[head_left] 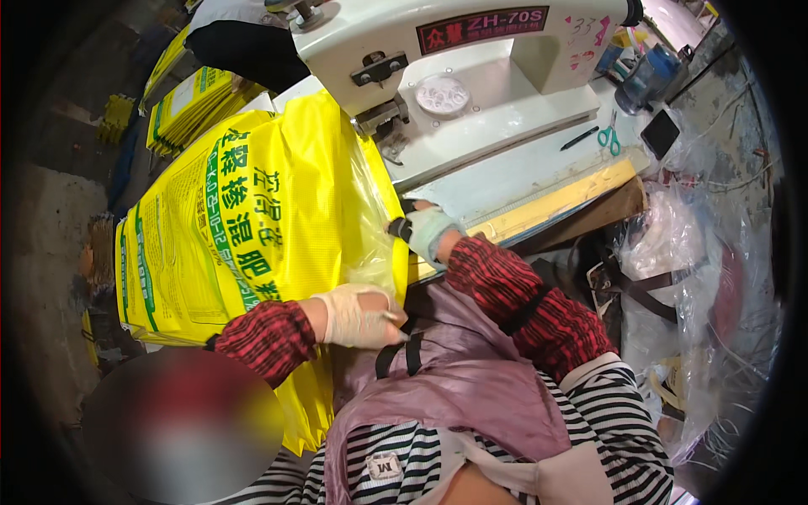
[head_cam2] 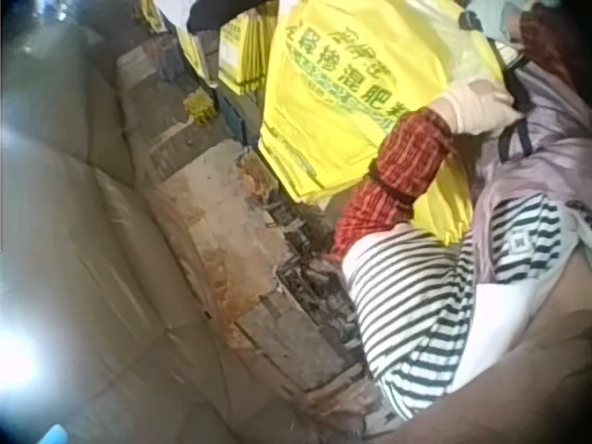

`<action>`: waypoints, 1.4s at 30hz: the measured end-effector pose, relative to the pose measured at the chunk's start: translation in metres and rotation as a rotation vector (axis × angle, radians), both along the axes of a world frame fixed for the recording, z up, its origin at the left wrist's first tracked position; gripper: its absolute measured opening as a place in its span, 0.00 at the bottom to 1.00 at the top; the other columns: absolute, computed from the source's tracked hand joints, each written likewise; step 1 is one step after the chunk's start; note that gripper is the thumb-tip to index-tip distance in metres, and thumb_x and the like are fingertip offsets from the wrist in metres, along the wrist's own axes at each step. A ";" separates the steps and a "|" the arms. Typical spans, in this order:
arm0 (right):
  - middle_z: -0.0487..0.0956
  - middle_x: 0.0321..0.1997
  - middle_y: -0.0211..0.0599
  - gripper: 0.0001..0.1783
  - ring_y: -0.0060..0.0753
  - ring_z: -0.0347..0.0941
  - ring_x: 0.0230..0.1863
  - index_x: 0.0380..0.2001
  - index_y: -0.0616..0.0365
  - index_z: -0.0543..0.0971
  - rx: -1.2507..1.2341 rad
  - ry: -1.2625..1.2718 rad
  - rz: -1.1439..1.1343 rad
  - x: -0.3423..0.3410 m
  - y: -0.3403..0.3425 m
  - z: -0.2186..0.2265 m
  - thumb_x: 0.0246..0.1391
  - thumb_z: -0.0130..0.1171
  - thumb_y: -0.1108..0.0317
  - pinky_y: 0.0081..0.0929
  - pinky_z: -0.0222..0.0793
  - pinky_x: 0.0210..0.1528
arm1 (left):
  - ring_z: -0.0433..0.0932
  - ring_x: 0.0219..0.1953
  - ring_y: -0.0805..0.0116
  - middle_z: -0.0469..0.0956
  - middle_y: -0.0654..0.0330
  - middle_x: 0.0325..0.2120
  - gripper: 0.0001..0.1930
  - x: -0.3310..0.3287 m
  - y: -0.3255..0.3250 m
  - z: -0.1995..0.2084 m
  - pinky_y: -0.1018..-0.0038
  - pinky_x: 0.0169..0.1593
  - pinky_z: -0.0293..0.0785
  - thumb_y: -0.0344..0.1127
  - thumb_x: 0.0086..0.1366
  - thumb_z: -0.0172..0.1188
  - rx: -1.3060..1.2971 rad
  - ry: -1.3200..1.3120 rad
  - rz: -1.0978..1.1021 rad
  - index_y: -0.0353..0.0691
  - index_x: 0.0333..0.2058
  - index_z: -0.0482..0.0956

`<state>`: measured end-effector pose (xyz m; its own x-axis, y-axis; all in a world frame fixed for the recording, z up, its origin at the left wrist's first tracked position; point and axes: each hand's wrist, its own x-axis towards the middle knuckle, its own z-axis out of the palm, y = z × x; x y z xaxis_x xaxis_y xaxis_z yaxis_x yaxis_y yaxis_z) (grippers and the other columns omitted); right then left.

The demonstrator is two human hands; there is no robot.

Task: The recorder is using a sewing machine to sew large plastic bags.

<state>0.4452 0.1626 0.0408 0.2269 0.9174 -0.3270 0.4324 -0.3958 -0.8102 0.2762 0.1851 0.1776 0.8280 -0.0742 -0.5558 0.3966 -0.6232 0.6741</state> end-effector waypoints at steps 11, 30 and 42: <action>0.80 0.39 0.36 0.16 0.30 0.74 0.42 0.44 0.59 0.75 0.384 0.009 0.173 -0.012 -0.067 -0.001 0.51 0.58 0.66 0.25 0.70 0.45 | 0.78 0.35 0.51 0.78 0.49 0.28 0.08 0.026 0.037 -0.010 0.67 0.38 0.74 0.36 0.56 0.56 0.446 -0.153 0.316 0.38 0.30 0.77; 0.76 0.45 0.51 0.26 0.53 0.72 0.49 0.47 0.53 0.70 -0.074 -0.249 0.513 -0.023 -0.018 0.035 0.54 0.42 0.46 0.41 0.67 0.50 | 0.77 0.39 0.51 0.78 0.46 0.33 0.13 -0.015 0.022 -0.017 0.64 0.43 0.72 0.40 0.54 0.59 0.526 0.038 0.160 0.36 0.32 0.79; 0.78 0.36 0.44 0.10 0.48 0.75 0.41 0.37 0.54 0.74 0.341 -0.245 0.445 -0.023 -0.062 0.032 0.51 0.50 0.67 0.40 0.70 0.41 | 0.75 0.30 0.71 0.77 0.57 0.26 0.19 -0.023 0.019 -0.031 0.75 0.37 0.72 0.40 0.50 0.70 0.027 0.003 0.644 0.34 0.36 0.76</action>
